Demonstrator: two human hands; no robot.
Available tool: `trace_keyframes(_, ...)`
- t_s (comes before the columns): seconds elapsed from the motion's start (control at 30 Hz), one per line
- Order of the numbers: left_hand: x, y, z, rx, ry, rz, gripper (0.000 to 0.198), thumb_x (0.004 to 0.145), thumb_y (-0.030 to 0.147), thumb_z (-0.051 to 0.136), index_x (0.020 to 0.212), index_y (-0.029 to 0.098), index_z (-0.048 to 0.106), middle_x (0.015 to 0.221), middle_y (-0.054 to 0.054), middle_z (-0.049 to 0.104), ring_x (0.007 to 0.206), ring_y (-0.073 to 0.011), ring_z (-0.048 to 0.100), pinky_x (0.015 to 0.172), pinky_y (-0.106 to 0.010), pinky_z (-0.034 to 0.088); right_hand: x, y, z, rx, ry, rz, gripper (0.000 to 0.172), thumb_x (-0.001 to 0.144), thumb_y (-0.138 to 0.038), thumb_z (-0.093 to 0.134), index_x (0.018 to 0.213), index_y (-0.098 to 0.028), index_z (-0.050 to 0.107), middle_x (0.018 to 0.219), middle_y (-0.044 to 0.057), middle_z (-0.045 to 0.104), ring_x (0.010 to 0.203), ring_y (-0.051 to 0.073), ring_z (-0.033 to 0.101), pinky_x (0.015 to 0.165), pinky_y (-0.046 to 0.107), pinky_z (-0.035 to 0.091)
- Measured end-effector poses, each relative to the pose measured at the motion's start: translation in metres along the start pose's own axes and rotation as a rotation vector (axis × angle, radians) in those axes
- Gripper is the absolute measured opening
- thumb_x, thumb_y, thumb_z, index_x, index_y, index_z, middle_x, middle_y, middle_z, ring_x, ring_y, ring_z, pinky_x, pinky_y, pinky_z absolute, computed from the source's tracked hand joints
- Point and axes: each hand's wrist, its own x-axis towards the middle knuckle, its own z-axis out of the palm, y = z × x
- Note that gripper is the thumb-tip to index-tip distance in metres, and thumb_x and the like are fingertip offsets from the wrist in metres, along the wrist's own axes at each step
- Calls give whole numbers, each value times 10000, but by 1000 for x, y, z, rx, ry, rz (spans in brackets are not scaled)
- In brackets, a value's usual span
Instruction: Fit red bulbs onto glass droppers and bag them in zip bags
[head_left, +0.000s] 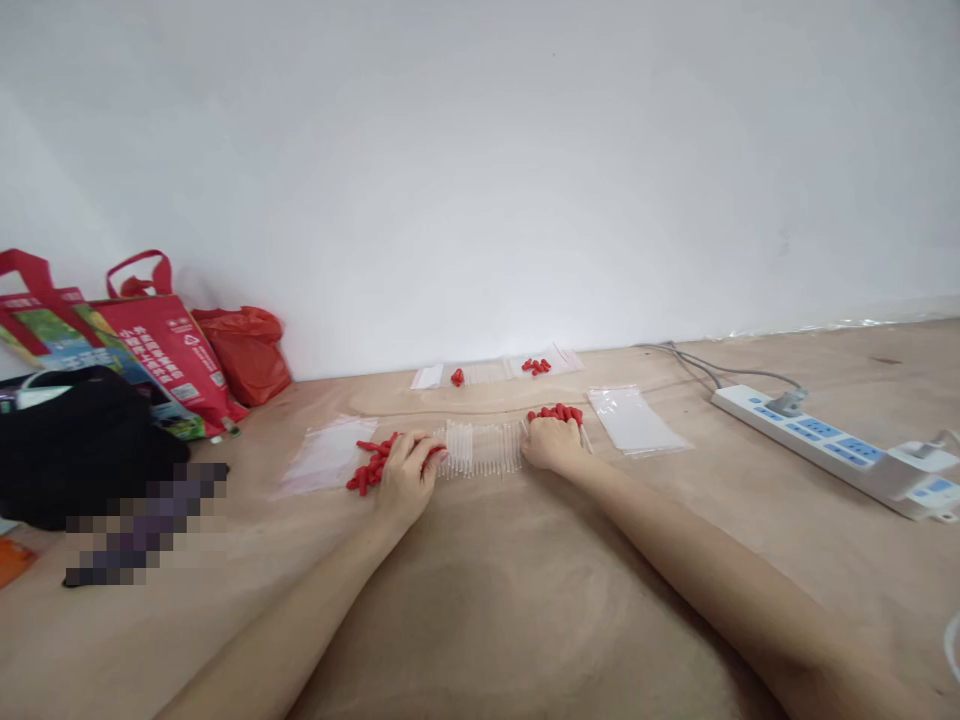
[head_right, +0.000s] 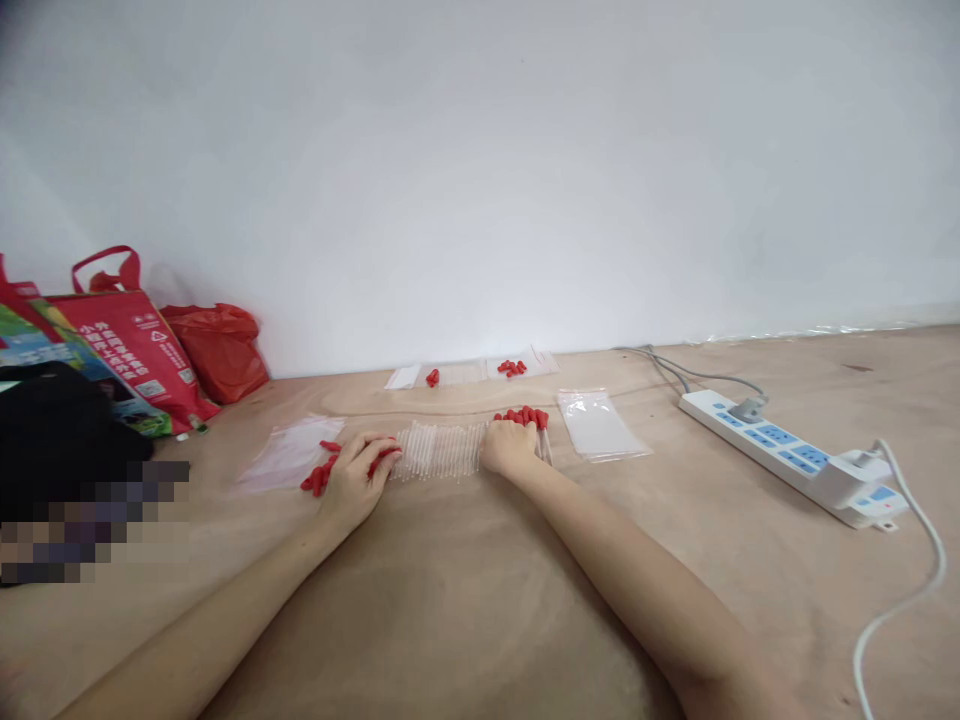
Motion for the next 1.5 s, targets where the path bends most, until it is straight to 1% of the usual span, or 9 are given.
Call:
trace_keyframes(0.13, -7, 20, 1, -274, -71, 9, 95, 840, 207, 400, 862, 180, 489, 938, -60, 541, 882, -161, 538, 772, -298, 444, -9, 8, -3, 38, 101, -63, 219, 782, -208, 380, 865, -113, 559, 887, 158, 600, 851, 241, 536, 754, 360, 297)
trace_keyframes(0.23, -13, 35, 3, -424, -175, -4, 63, 826, 208, 432, 862, 172, 469, 936, -67, 547, 857, -154, 555, 756, -287, 466, -22, 21, 0, 152, 206, -202, 189, 813, -198, 334, 851, -118, 501, 819, 126, 587, 754, 207, 525, 712, 336, 326)
trace_keyframes(0.37, -18, 44, 8, -435, -190, -34, 80, 807, 239, 482, 767, 169, 479, 753, -24, 547, 721, -138, 565, 665, -262, 489, -46, 41, 11, 436, 235, -480, 144, 844, -207, 316, 874, -172, 452, 798, 64, 566, 710, 169, 508, 660, 294, 371)
trace_keyframes(0.47, -19, 45, 11, -408, -141, -47, 120, 812, 238, 470, 914, 175, 480, 917, -56, 536, 792, -151, 573, 687, -280, 504, -61, 46, 17, 544, 238, -582, 232, 849, -194, 331, 1061, -164, 421, 861, 72, 562, 771, 165, 513, 690, 288, 389)
trace_keyframes(0.6, -20, 42, 12, -402, -123, -43, 297, 818, 241, 459, 1108, 183, 425, 1209, -119, 387, 923, -173, 564, 764, -306, 503, -68, 38, 18, 469, 273, -627, 286, 852, -169, 335, 1110, -178, 458, 885, 75, 556, 798, 166, 512, 710, 299, 371)
trace_keyframes(0.77, -19, 43, 10, -250, -134, 47, 135, 810, 222, 479, 878, 171, 584, 1060, -89, 496, 969, -201, 528, 836, -346, 448, -71, 31, 17, 352, 281, -675, 276, 842, -148, 364, 1063, -201, 521, 856, 52, 566, 769, 154, 508, 697, 300, 329)
trace_keyframes(0.93, -18, 48, 8, -291, -161, 45, 131, 812, 202, 473, 878, 174, 582, 856, -42, 540, 803, -146, 546, 733, -274, 466, -73, 32, 17, 343, 279, -699, 269, 840, -156, 378, 1060, -194, 528, 848, 46, 570, 757, 143, 503, 701, 294, 317)
trace_keyframes(1.23, -19, 49, 5, -391, -244, 15, 163, 845, 188, 426, 891, 160, 579, 777, -23, 552, 704, -116, 535, 641, -217, 435, -72, 33, 15, 345, 250, -790, 280, 843, -185, 396, 1093, -194, 519, 841, 51, 569, 772, 144, 503, 702, 290, 311)
trace_keyframes(1.5, -21, 48, 5, -384, -310, 98, 181, 856, 192, 398, 857, 147, 573, 741, -28, 518, 682, -117, 506, 629, -218, 413, -70, 37, 7, 303, 143, -861, 297, 856, -202, 375, 1111, -191, 527, 832, 49, 576, 715, 122, 490, 687, 282, 286)
